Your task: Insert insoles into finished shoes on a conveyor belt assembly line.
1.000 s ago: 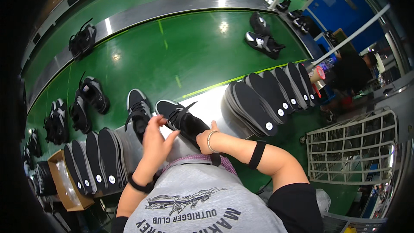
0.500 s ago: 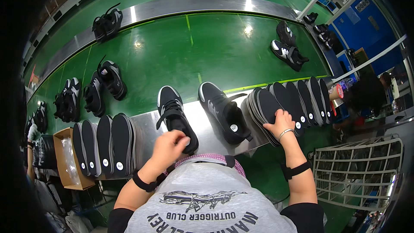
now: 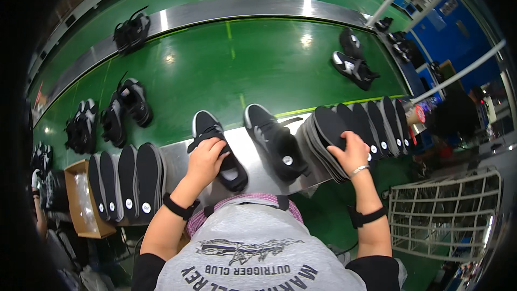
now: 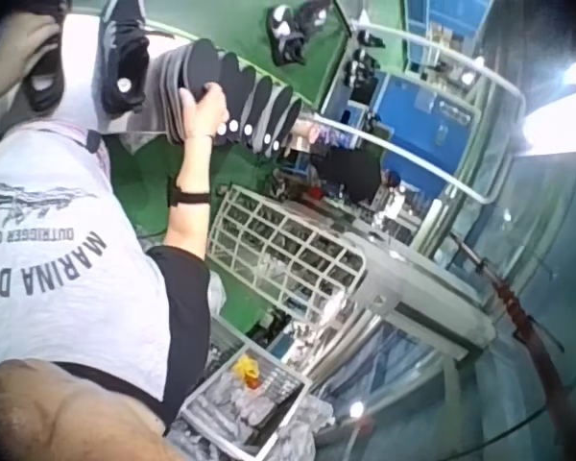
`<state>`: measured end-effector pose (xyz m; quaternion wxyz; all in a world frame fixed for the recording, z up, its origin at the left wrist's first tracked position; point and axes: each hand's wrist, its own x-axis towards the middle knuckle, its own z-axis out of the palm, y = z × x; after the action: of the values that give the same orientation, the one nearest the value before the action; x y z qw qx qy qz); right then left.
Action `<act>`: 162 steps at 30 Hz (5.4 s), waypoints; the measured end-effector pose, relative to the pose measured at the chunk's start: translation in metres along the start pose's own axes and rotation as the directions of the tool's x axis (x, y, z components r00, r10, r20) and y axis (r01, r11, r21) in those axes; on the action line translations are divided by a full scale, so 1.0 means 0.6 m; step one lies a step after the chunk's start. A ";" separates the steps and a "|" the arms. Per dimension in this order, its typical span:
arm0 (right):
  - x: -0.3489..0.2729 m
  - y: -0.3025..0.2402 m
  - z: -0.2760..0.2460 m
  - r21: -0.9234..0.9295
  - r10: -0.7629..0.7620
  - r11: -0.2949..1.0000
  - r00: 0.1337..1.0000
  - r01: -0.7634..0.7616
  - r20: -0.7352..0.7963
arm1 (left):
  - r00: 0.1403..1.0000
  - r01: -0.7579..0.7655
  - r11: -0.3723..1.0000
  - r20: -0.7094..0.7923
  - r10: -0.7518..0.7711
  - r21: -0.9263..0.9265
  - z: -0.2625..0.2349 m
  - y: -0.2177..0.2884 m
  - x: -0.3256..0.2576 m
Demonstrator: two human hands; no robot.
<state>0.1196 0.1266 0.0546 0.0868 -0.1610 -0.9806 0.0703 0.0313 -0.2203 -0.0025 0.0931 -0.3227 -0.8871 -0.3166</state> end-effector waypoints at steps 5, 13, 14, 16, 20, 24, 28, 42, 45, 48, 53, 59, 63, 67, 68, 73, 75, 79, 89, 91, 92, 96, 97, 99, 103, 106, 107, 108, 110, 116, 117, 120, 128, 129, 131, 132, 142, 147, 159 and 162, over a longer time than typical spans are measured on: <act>-0.010 -0.131 -0.069 0.570 -0.403 0.763 0.913 0.304 0.054 | 0.933 0.305 0.862 -0.057 -0.356 -0.405 0.007 -0.017 0.020; -0.021 -0.313 -0.041 0.008 -0.697 0.484 0.380 0.875 0.607 | 0.800 0.573 0.548 0.270 -0.535 -0.609 0.028 -0.041 0.011; -0.020 -0.328 -0.033 -0.013 -0.676 0.451 0.351 0.892 0.648 | 0.803 0.569 0.565 0.256 -0.538 -0.597 0.031 -0.045 0.008; -0.019 -0.342 0.010 -0.015 -0.641 0.485 0.367 0.874 0.674 | 0.794 0.581 0.551 0.267 -0.546 -0.599 0.031 -0.033 0.011; -0.022 -0.342 0.106 0.099 -0.504 0.814 0.612 0.572 0.609 | 0.799 0.555 0.530 0.232 -0.555 -0.641 0.043 -0.031 0.010; -0.036 -0.325 0.056 -0.017 -0.525 0.751 0.613 0.660 0.591 | 0.778 0.581 0.544 0.219 -0.588 -0.605 0.025 -0.010 0.020; -0.037 -0.306 0.005 -0.192 -0.498 0.602 0.552 0.775 0.668 | 0.823 0.511 0.639 0.113 -0.557 -0.575 0.035 -0.018 0.016; 0.011 -0.364 0.142 0.084 -0.390 0.771 0.365 0.631 0.845 | 0.790 0.519 0.472 0.189 -0.584 -0.713 0.056 -0.021 0.018; 0.018 -0.369 0.159 0.092 -0.325 0.649 0.166 0.756 0.931 | 0.793 0.519 0.486 0.183 -0.581 -0.704 0.057 -0.022 0.016; -0.003 -0.352 0.169 0.003 -0.419 0.650 0.355 0.760 0.836 | 0.791 0.531 0.485 0.202 -0.577 -0.695 0.050 -0.019 0.020; -0.001 -0.377 0.149 -0.084 -0.315 0.737 0.450 0.671 0.836 | 0.795 0.540 0.540 0.182 -0.578 -0.646 0.049 -0.015 0.017; 0.009 -0.357 0.111 -0.044 -0.322 0.528 0.247 0.848 0.914 | 0.805 0.520 0.571 0.140 -0.577 -0.635 0.052 -0.013 0.017; 0.000 -0.327 0.084 0.117 -0.364 0.581 0.128 0.806 0.922 | 0.814 0.504 0.603 0.107 -0.571 -0.618 0.052 -0.015 0.015; 0.003 -0.327 0.105 0.120 -0.294 0.564 0.063 0.817 0.954 | 0.820 0.492 0.612 0.094 -0.564 -0.619 0.052 -0.012 0.019; 0.004 -0.329 0.105 0.117 -0.235 0.551 0.019 0.826 0.972 | 0.817 0.495 0.600 0.102 -0.567 -0.628 0.050 -0.011 0.020; 0.001 -0.304 0.106 0.155 -0.336 0.578 0.060 0.801 0.940 | 0.769 0.577 0.434 0.282 -0.573 -0.692 0.045 -0.012 0.016; 0.008 -0.305 0.105 0.153 -0.313 0.597 0.053 0.787 0.948 | 0.783 0.545 0.386 0.286 -0.553 -0.744 0.054 -0.018 0.013; 0.015 -0.279 0.137 0.614 -0.486 0.739 0.411 -0.279 0.771 | 0.774 0.574 0.310 0.379 -0.507 -0.758 0.043 -0.019 0.006; 0.001 -0.290 0.152 0.688 -0.257 0.303 0.638 -0.660 0.726 | 0.755 0.585 0.190 0.443 -0.484 -0.788 0.037 -0.016 0.015; 0.002 -0.285 0.148 0.697 -0.276 0.301 0.640 -0.651 0.717 | 0.749 0.593 0.173 0.460 -0.477 -0.786 0.035 -0.011 0.020; 0.002 -0.280 0.142 0.697 -0.273 0.302 0.641 -0.651 0.717 | 0.743 0.601 0.157 0.475 -0.470 -0.784 0.035 -0.010 0.023; 0.008 -0.253 0.124 0.725 -0.508 0.097 0.592 -0.682 0.625 | 0.751 0.581 0.252 0.390 -0.533 -0.774 0.037 -0.031 0.020; 0.008 -0.245 0.121 0.728 -0.519 0.024 0.614 -0.685 0.595 | 0.802 0.524 0.375 0.296 -0.518 -0.765 0.045 -0.035 0.020; 0.008 -0.233 0.111 0.796 -0.457 0.091 0.685 -0.598 0.567 | 0.849 0.488 0.615 0.176 -0.498 -0.619 0.031 -0.013 0.034; -0.010 -0.242 0.072 0.835 -0.351 0.421 0.785 -0.354 0.510 | 0.941 0.298 0.948 -0.135 -0.312 -0.111 -0.007 0.050 0.049; -0.018 -0.247 0.058 0.805 -0.492 0.576 0.847 0.144 0.200 | 0.948 0.223 0.884 -0.119 -0.294 -0.410 -0.033 0.085 0.032; -0.020 -0.248 0.054 0.810 -0.529 0.549 0.836 0.206 0.146 | 0.952 0.292 0.812 0.074 -0.297 -0.506 -0.042 0.092 0.025; -0.023 -0.253 0.048 0.822 -0.547 0.531 0.824 0.208 0.145 | 0.924 0.381 0.726 0.258 -0.281 -0.573 -0.052 0.095 0.014; -0.030 -0.264 0.038 0.711 -0.696 0.547 0.711 0.442 0.094 | 0.923 0.343 0.794 0.334 -0.188 -0.502 -0.059 0.085 -0.016; -0.045 -0.245 0.067 0.392 -0.801 0.594 0.474 0.703 0.365 | 0.844 0.456 0.840 -0.156 -0.513 -0.293 -0.150 -0.035 -0.097; -0.045 -0.245 0.071 0.349 -0.780 0.605 0.444 0.716 0.442 | 0.766 0.567 0.812 -0.275 -0.581 -0.135 -0.197 -0.064 -0.104; -0.042 -0.269 0.086 0.258 -0.689 0.627 0.368 0.735 0.624 | 0.523 0.769 0.621 -0.708 -0.475 0.153 -0.335 -0.192 -0.226; -0.003 -0.316 0.107 0.194 -0.349 0.759 0.137 0.622 0.927 | 0.461 0.803 0.575 -0.773 -0.435 0.156 -0.327 -0.229 -0.284; -0.007 -0.310 0.101 0.206 -0.385 0.773 0.185 0.600 0.904 | 0.487 0.686 0.707 -0.612 -0.623 -0.173 -0.283 -0.184 -0.236; -0.021 -0.292 0.091 0.254 -0.495 0.785 0.325 0.565 0.806 | 0.663 0.490 0.581 -0.155 -0.733 -0.650 -0.185 -0.064 -0.137; -0.027 -0.282 0.085 0.290 -0.568 0.772 0.409 0.565 0.714 | 0.721 0.586 0.538 0.087 -0.687 -0.606 -0.140 -0.034 -0.127; -0.002 -0.189 0.060 0.139 -0.194 0.981 0.733 0.136 0.652 | 0.688 0.722 0.425 0.626 -0.367 -0.546 0.032 0.018 -0.009; 0.027 -0.220 0.076 0.094 -0.172 0.984 0.697 0.150 0.696 | 0.687 0.691 0.538 0.670 -0.281 -0.482 0.062 0.023 -0.010; 0.210 -0.423 -0.016 0.781 -0.734 0.505 0.659 0.367 0.165 | 0.739 0.659 0.751 0.154 -0.656 0.039 0.030 -0.072 -0.167; 0.151 -0.455 -0.153 0.986 -0.911 -0.144 0.379 0.080 -0.164 | 0.712 0.663 0.743 0.226 -0.664 0.093 0.065 -0.091 -0.217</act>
<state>-0.0301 -0.0897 0.2030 -0.1536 0.4208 -0.6066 0.6568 0.0990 -0.2950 -0.1087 -0.1361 -0.0192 -0.9489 -0.2841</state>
